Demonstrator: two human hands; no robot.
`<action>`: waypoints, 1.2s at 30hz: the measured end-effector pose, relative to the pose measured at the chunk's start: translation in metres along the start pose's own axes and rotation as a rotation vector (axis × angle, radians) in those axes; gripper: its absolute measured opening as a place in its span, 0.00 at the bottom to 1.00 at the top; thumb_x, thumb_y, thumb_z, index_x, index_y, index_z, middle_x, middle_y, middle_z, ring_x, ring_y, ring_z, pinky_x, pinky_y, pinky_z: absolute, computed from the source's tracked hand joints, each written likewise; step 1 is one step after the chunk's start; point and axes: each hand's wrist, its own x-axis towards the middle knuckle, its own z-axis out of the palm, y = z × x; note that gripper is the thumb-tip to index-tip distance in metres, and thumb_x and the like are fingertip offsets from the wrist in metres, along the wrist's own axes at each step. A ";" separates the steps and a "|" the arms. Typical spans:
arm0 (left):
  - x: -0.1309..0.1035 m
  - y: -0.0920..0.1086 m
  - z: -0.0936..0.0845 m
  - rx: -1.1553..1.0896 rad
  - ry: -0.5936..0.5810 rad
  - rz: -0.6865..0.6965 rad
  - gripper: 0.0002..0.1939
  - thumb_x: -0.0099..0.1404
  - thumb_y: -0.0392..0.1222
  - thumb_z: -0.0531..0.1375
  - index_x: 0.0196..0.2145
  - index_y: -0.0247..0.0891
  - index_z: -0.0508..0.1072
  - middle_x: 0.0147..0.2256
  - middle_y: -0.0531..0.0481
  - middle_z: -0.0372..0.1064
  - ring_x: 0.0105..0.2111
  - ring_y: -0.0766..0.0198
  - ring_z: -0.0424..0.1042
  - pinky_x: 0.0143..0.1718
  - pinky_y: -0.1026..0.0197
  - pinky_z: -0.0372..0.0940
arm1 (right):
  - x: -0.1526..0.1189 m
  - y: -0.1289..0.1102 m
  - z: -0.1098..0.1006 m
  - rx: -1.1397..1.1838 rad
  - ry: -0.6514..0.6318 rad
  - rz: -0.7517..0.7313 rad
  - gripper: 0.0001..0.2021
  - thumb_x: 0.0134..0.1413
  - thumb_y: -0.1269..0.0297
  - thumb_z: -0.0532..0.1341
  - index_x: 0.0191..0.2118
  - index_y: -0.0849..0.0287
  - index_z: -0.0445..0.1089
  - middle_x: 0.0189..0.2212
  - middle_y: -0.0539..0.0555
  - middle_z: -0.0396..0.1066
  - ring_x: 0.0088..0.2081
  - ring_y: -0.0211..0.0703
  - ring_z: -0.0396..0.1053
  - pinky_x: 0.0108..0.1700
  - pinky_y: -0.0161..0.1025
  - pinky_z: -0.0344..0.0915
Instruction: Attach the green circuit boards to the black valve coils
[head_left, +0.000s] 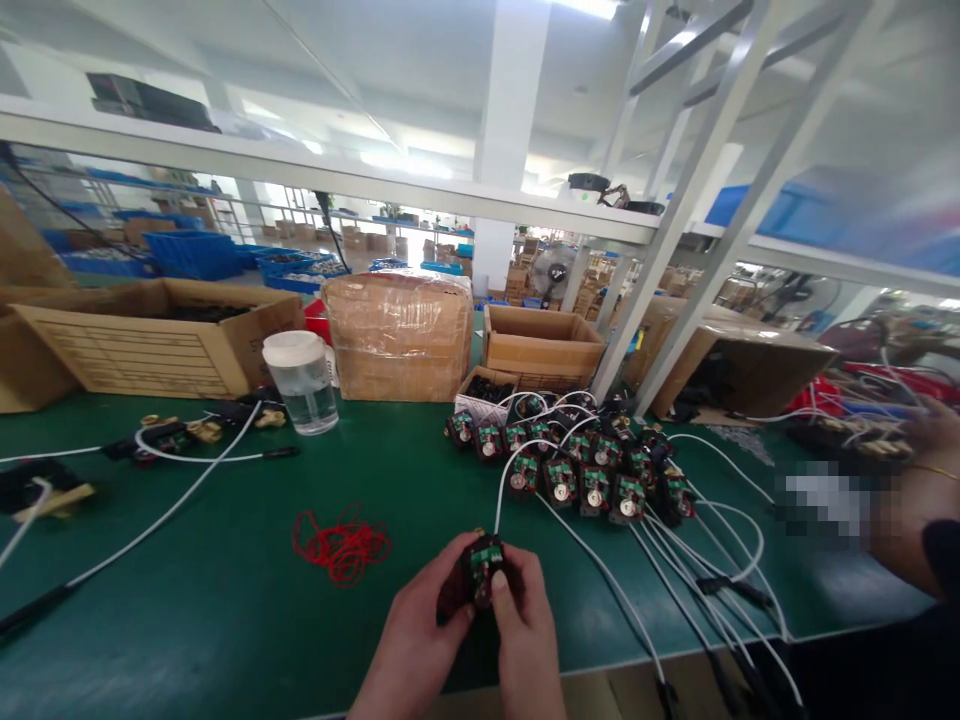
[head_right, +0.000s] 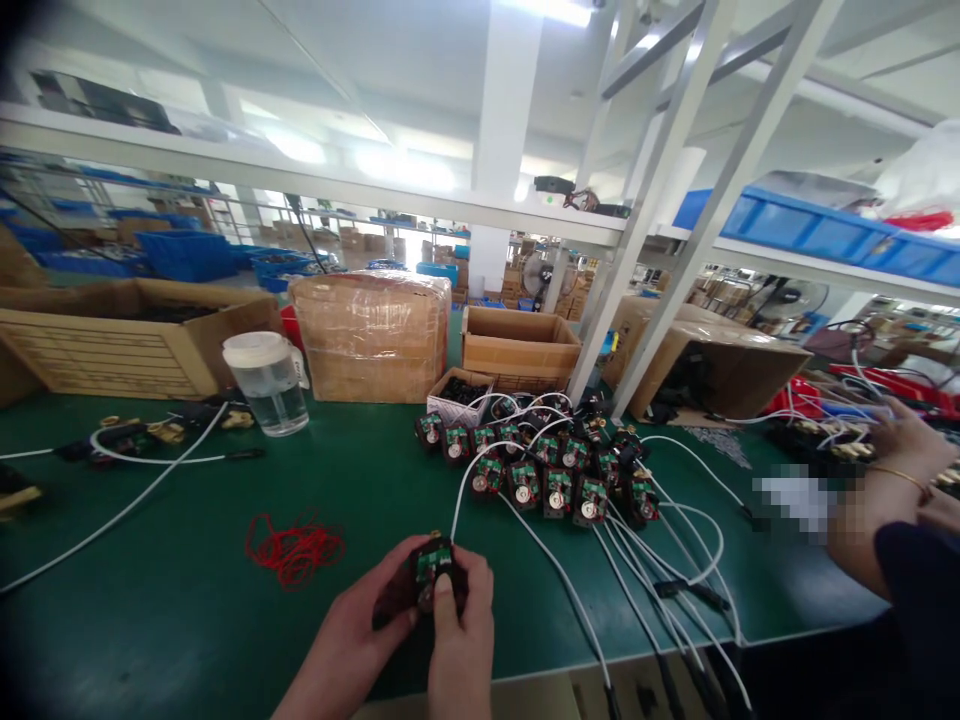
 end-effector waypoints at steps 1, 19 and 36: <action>0.000 0.000 0.000 0.003 0.000 0.002 0.36 0.51 0.33 0.57 0.59 0.39 0.71 0.53 0.45 0.76 0.50 0.54 0.76 0.51 0.58 0.69 | -0.001 0.000 0.002 0.006 0.010 0.005 0.16 0.60 0.52 0.61 0.49 0.54 0.73 0.47 0.55 0.74 0.49 0.50 0.72 0.52 0.43 0.68; -0.004 -0.007 0.008 -0.163 0.062 -0.008 0.39 0.51 0.38 0.59 0.62 0.38 0.67 0.56 0.43 0.74 0.52 0.53 0.75 0.56 0.54 0.68 | 0.019 -0.040 -0.049 -0.306 -0.436 0.002 0.14 0.47 0.72 0.59 0.41 0.57 0.73 0.34 0.51 0.74 0.37 0.45 0.71 0.39 0.39 0.64; -0.001 -0.015 0.017 -0.072 0.141 -0.034 0.40 0.47 0.32 0.61 0.61 0.40 0.68 0.57 0.43 0.73 0.54 0.50 0.75 0.55 0.51 0.69 | 0.016 -0.044 -0.033 -0.416 -0.388 -0.001 0.11 0.43 0.78 0.61 0.33 0.56 0.66 0.28 0.46 0.68 0.32 0.40 0.67 0.34 0.34 0.59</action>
